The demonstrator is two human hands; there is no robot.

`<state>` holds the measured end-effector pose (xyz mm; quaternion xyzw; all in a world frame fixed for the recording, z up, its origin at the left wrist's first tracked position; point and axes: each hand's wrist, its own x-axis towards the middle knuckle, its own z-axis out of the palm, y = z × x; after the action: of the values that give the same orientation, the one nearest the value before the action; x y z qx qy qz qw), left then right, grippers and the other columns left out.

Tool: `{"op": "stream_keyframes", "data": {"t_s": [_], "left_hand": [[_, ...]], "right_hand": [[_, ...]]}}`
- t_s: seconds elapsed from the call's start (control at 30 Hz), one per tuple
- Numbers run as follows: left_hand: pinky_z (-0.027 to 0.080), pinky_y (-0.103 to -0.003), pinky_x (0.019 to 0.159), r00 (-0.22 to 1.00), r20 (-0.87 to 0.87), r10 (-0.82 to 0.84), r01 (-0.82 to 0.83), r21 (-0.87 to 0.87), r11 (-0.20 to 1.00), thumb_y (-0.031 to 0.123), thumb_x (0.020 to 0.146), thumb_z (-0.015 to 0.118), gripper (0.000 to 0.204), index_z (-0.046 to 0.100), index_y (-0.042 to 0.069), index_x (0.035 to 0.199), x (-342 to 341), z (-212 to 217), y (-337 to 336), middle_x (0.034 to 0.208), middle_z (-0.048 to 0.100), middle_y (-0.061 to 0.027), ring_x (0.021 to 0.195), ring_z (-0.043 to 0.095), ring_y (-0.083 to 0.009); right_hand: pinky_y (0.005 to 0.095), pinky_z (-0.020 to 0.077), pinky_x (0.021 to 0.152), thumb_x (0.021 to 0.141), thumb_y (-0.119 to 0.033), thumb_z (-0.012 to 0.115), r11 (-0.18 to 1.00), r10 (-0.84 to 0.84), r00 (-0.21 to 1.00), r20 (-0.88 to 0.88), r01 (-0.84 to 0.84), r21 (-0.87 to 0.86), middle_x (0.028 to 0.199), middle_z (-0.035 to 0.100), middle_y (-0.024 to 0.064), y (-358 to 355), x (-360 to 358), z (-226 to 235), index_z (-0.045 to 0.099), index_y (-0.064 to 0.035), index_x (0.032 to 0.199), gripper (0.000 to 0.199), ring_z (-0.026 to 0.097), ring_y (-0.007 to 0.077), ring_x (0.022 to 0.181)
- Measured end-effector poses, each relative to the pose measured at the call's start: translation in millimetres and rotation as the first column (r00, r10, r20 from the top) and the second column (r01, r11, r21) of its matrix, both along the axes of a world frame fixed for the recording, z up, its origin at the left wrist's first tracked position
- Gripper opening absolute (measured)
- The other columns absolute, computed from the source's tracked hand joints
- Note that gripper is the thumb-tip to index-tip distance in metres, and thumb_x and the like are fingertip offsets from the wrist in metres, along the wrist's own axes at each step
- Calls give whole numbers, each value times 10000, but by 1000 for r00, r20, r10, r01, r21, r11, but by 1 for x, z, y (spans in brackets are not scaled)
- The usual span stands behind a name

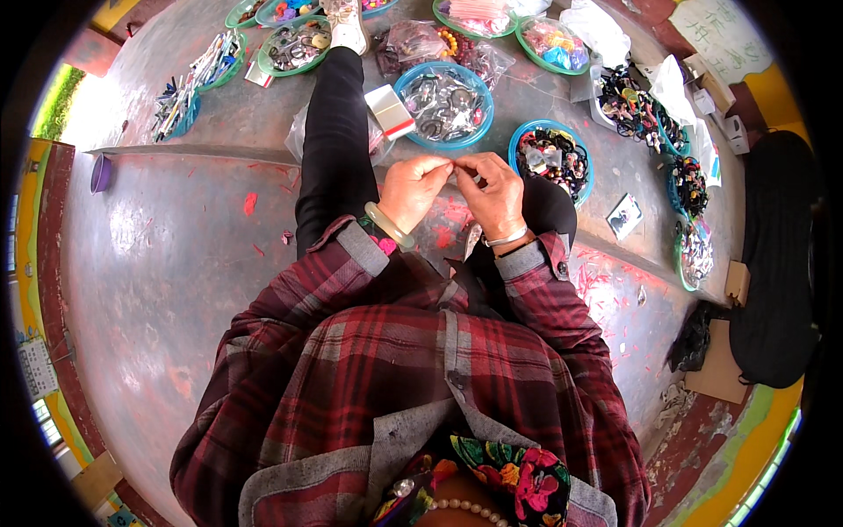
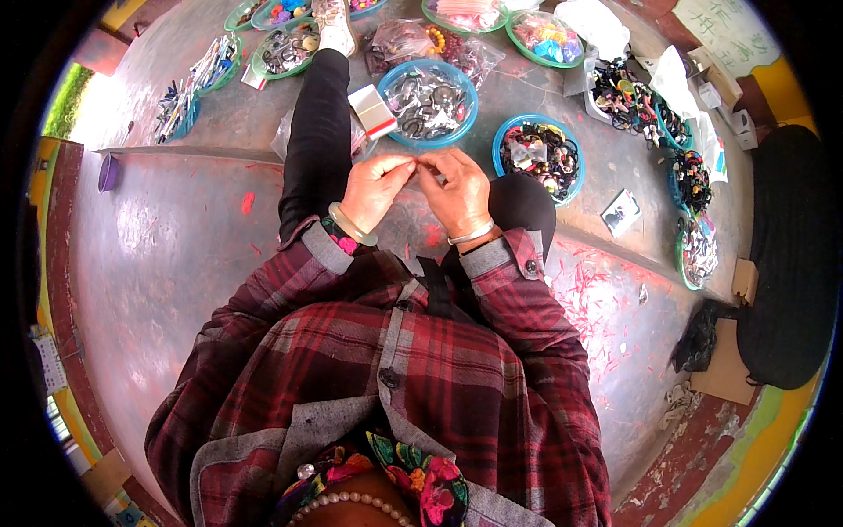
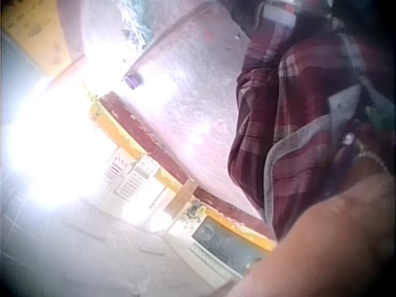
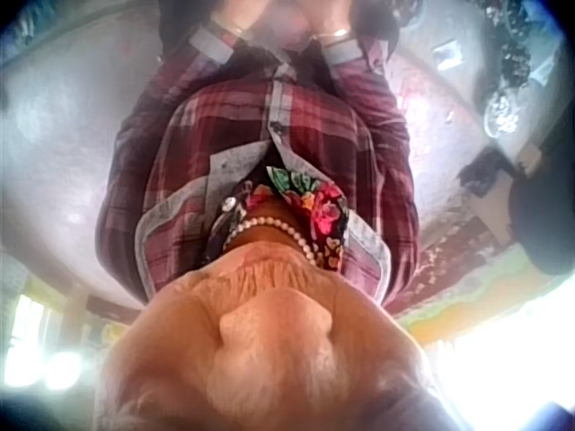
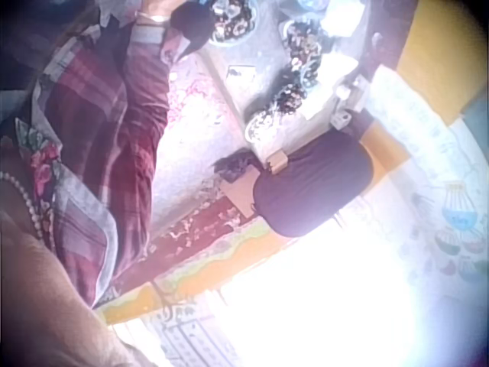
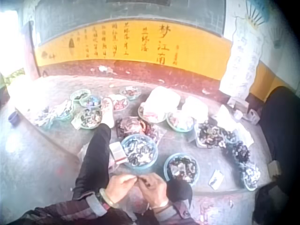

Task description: The person sits on the floor and packs small hair accessories into clear plastic bags. They pick up items from blue bowls, place them into bags, and seal them. The person handles hair ties and clips one by one, organizing them into individual packages.

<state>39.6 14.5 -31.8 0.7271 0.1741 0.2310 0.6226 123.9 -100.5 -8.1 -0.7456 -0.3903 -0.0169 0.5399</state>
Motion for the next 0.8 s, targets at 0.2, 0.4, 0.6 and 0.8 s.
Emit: {"op": "stream_keyframes", "data": {"t_s": [0.2,0.4,0.6,0.8], "left_hand": [[479,-337,659,995,103,-10,-35,422,906,52,774,574,121,626,-7,866,1,0,5,830,627,-160,767,611,-306],[486,-345,717,999,33,3,-23,616,788,-15,758,541,157,606,-8,901,-3,8,-3,901,617,-155,820,602,-315],[478,-345,741,1000,8,-27,17,596,803,-15,759,528,172,604,-3,913,-3,6,-7,929,613,-152,875,591,-309],[484,-337,722,998,41,-54,22,565,825,-9,767,535,161,612,-5,908,-1,4,-5,908,621,-151,843,602,-306]], "right_hand": [[321,482,609,693,-62,652,999,21,999,40,-20,-36,770,621,100,0,1,-4,652,-62,815,122,607,273,696],[349,480,606,690,-87,650,996,20,973,229,-1,-84,752,615,89,0,3,-9,641,-78,793,104,597,279,700],[358,478,592,660,-73,635,991,-50,928,368,91,-96,710,590,82,1,-3,0,614,-86,731,75,581,275,678],[351,476,574,666,-73,633,990,-99,961,258,122,-73,716,591,91,1,-2,-7,615,-79,720,57,582,285,673]]}}
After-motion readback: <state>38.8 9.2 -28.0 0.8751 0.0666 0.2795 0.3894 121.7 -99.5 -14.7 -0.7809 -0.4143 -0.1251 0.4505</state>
